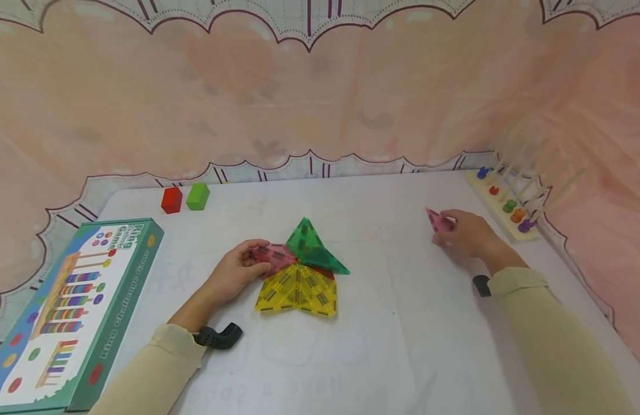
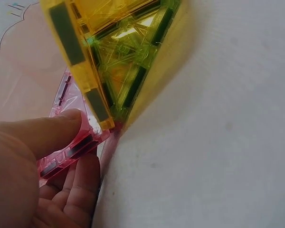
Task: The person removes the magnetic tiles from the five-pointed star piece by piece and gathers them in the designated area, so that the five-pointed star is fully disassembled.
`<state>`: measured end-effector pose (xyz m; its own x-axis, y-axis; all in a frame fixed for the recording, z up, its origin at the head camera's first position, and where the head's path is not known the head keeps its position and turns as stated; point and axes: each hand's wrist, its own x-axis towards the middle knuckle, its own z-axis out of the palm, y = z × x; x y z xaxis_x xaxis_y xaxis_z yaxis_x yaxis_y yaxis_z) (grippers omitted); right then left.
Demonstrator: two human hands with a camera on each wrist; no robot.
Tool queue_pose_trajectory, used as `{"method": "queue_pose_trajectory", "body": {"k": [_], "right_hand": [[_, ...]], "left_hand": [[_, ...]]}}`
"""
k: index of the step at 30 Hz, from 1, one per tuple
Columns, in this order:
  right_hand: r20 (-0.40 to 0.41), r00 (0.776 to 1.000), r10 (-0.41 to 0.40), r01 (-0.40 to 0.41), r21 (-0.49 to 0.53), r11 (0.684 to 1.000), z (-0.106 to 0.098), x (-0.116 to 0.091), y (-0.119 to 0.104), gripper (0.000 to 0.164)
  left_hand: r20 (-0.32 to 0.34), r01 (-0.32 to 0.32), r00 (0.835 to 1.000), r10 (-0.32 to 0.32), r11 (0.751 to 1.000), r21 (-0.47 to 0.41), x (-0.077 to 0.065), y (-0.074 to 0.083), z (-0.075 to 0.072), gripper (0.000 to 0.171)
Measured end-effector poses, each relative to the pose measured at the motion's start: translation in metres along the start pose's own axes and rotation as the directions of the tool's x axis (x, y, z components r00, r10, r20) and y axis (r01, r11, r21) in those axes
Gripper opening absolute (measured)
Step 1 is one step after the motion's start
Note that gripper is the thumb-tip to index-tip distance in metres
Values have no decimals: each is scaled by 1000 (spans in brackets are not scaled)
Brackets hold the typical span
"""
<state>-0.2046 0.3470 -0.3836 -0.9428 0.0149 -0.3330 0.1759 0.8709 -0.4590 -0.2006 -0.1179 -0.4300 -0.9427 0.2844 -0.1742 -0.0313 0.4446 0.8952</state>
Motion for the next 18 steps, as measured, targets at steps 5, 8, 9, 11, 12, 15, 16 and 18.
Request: {"method": "queue_pose_trajectory", "body": {"k": [5,8,9,11,12,15,16,18], "right_hand": [[-4,991,-130,130,53,990,15,-14,-43,73],[-1,969,-248,247,65,967,34,-19,-75,62],[7,960,-278,277,77,958,41,-20,-84,60],[39,946,-322,316,108,943,57,-21,-101,57],[57,940,-337,328,118,937,64,-21,-109,56],[104,925,-366,350,141,926,82,-20,-126,57],[115,923,-367,350,145,926,86,-20,-132,58],[129,921,-367,349,147,926,92,-18,-140,59]], "left_hand": [[-1,-4,1000,4,1000,4,-1,0,-1,45],[-13,-8,1000,8,1000,24,-2,-1,-2,45],[-14,-9,1000,9,1000,24,-2,-1,-3,45],[-13,-8,1000,8,1000,14,-1,-2,-3,45],[-10,-8,1000,8,1000,10,-1,-2,-3,45],[0,-13,1000,13,1000,0,-1,-3,-2,44],[0,-15,1000,15,1000,2,-1,-2,-2,44],[-3,-20,1000,20,1000,11,-1,-2,-1,45]]}}
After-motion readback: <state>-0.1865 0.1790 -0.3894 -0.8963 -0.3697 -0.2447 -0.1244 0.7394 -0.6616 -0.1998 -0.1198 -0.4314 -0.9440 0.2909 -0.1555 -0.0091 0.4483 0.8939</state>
